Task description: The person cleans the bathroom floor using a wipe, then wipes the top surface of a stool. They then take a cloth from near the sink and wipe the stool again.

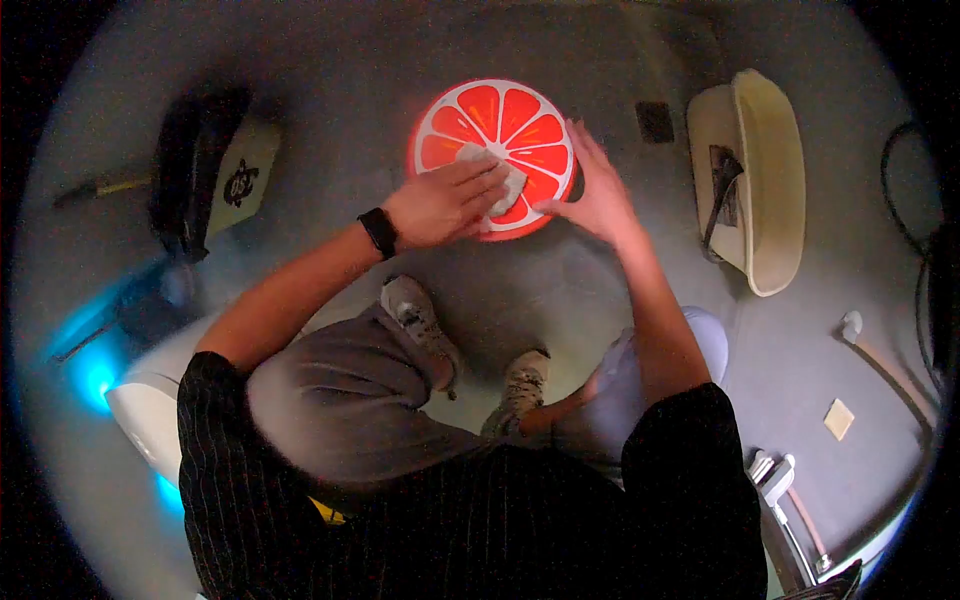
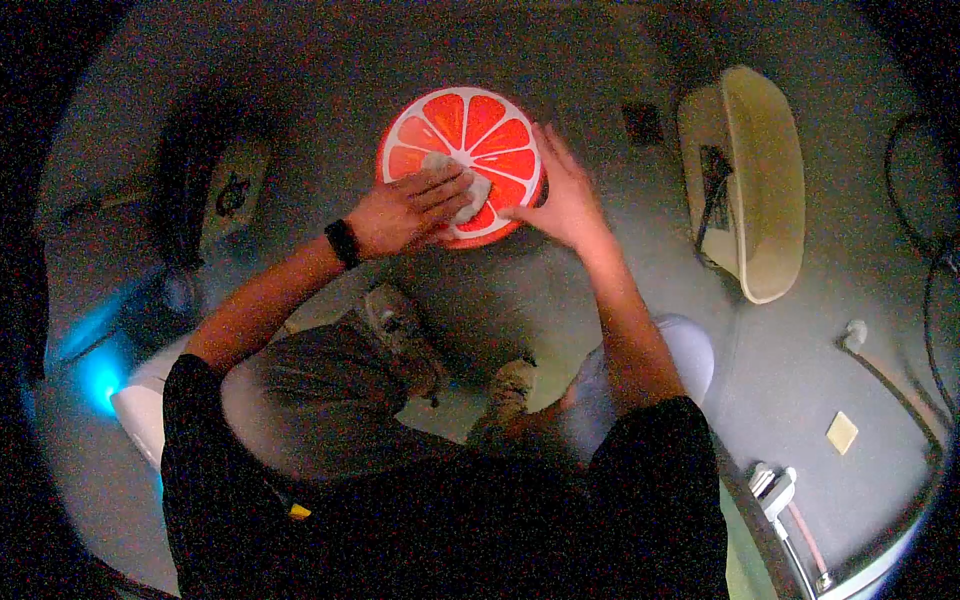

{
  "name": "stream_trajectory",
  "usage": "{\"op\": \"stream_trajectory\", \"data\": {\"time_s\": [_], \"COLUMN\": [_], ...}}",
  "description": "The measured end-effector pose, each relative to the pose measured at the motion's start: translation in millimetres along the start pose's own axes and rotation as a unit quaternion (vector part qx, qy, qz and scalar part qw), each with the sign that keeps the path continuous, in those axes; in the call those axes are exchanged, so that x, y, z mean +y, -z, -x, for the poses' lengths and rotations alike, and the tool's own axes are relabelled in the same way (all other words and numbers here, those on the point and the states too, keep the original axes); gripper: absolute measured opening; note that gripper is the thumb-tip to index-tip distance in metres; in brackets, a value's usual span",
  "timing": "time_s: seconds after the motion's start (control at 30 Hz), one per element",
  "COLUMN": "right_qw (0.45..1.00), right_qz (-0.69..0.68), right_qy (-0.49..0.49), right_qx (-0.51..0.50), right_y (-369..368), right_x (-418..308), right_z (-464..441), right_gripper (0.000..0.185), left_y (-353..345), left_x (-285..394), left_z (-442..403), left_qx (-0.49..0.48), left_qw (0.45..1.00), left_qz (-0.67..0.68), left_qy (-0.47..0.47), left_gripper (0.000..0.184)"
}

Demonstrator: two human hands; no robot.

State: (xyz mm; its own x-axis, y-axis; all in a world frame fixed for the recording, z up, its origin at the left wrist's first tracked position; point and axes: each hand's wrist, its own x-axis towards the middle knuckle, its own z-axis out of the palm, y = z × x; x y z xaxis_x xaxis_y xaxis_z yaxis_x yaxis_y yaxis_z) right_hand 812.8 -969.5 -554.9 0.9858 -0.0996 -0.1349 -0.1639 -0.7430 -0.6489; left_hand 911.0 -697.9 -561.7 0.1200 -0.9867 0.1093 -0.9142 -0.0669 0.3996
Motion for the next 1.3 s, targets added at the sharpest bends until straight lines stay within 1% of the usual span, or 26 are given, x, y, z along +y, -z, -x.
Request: {"op": "stream_trajectory", "data": {"time_s": [0.03,0.07,0.13,0.17,0.23,0.27,0.3,0.37,0.4,0.43,0.53,0.63,0.7,0.73,0.83,0.87,0.93,1.0,1.03,1.1,1.17,1.2,1.27,1.3], "right_qw": [0.998,0.998,0.998,0.998,0.996,0.996,0.996,0.995,0.995,0.994,0.991,0.99,0.99,0.991,0.991,0.991,0.993,0.991,0.99,0.991,0.991,0.991,0.99,0.99], "right_qz": [-0.011,-0.014,0.011,0.009,0.03,0.03,0.018,0.005,0.04,0.074,0.1,0.084,0.079,0.074,0.075,0.075,0.083,0.084,0.084,0.081,0.079,0.08,0.082,0.085], "right_qy": [0.004,0.001,0.007,0.007,-0.016,-0.015,-0.026,-0.037,-0.03,-0.023,-0.033,-0.055,-0.056,-0.059,-0.055,-0.055,-0.035,-0.048,-0.064,-0.059,-0.055,-0.057,-0.059,-0.057], "right_qx": [-0.057,-0.056,-0.063,-0.063,-0.084,-0.084,-0.087,-0.093,-0.087,-0.081,-0.079,-0.102,-0.102,-0.1,-0.095,-0.095,-0.079,-0.087,-0.096,-0.094,-0.091,-0.092,-0.096,-0.096], "right_y": [2,1,-2,-3,0,3,5,6,4,3,0,4,2,1,4,4,4,4,3,3,4,5,5,5], "right_x": [-1,1,6,5,3,0,-4,-8,-8,-7,-7,-17,-14,-13,-16,-17,-17,-16,-15,-16,-17,-18,-19,-19], "right_z": [1,1,2,3,1,1,1,1,2,3,5,4,5,6,5,5,6,4,4,4,4,4,5,5], "right_gripper": [0.115,0.115,0.127,0.127,0.13,0.13,0.127,0.125,0.123,0.122,0.117,0.12,0.119,0.118,0.116,0.116,0.115,0.115,0.114,0.114,0.114,0.114,0.114,0.114], "left_y": [-2,-4,-4,-7,-12,-11,-16,-24,-14,-14,-10,0,10,16,16,7,6,4,3,-7,-26,-32,-46,-46], "left_x": [-1,-2,-3,-8,-26,-37,-50,-71,-69,-72,-84,-92,-86,-79,-53,-48,-25,-6,3,9,13,17,31,32], "left_z": [-1,-3,-14,-22,-50,-62,-74,-94,-98,-96,-80,-45,-17,-4,41,58,74,84,87,91,92,82,57,48], "left_qx": [-0.02,-0.024,-0.025,-0.026,-0.038,-0.039,-0.039,-0.001,0.001,0.001,-0.024,-0.045,-0.062,-0.066,-0.068,-0.044,-0.05,-0.055,-0.063,-0.072,-0.052,-0.051,-0.082,-0.08], "left_qw": [1.0,0.999,0.999,0.999,0.999,0.997,0.997,0.995,0.992,0.992,0.994,0.99,0.985,0.984,0.98,0.985,0.984,0.982,0.984,0.985,0.995,0.995,0.992,0.992], "left_qz": [0.006,0.006,0.017,0.017,-0.031,-0.06,-0.059,-0.081,-0.103,-0.103,-0.088,-0.099,-0.093,-0.074,-0.08,-0.038,-0.027,-0.017,0.003,0.023,0.027,0.028,0.092,0.092], "left_qy": [0.024,0.021,0.022,0.022,0.007,-0.003,-0.002,0.056,0.076,0.079,0.063,0.094,0.133,0.146,0.171,0.163,0.17,0.178,0.165,0.152,0.083,0.083,0.004,0.005], "left_gripper": [0.07,0.07,0.079,0.079,0.085,0.089,0.089,0.086,0.081,0.081,0.078,0.074,0.07,0.069,0.071,0.075,0.076,0.078,0.078,0.079,0.08,0.08,0.082,0.082]}}
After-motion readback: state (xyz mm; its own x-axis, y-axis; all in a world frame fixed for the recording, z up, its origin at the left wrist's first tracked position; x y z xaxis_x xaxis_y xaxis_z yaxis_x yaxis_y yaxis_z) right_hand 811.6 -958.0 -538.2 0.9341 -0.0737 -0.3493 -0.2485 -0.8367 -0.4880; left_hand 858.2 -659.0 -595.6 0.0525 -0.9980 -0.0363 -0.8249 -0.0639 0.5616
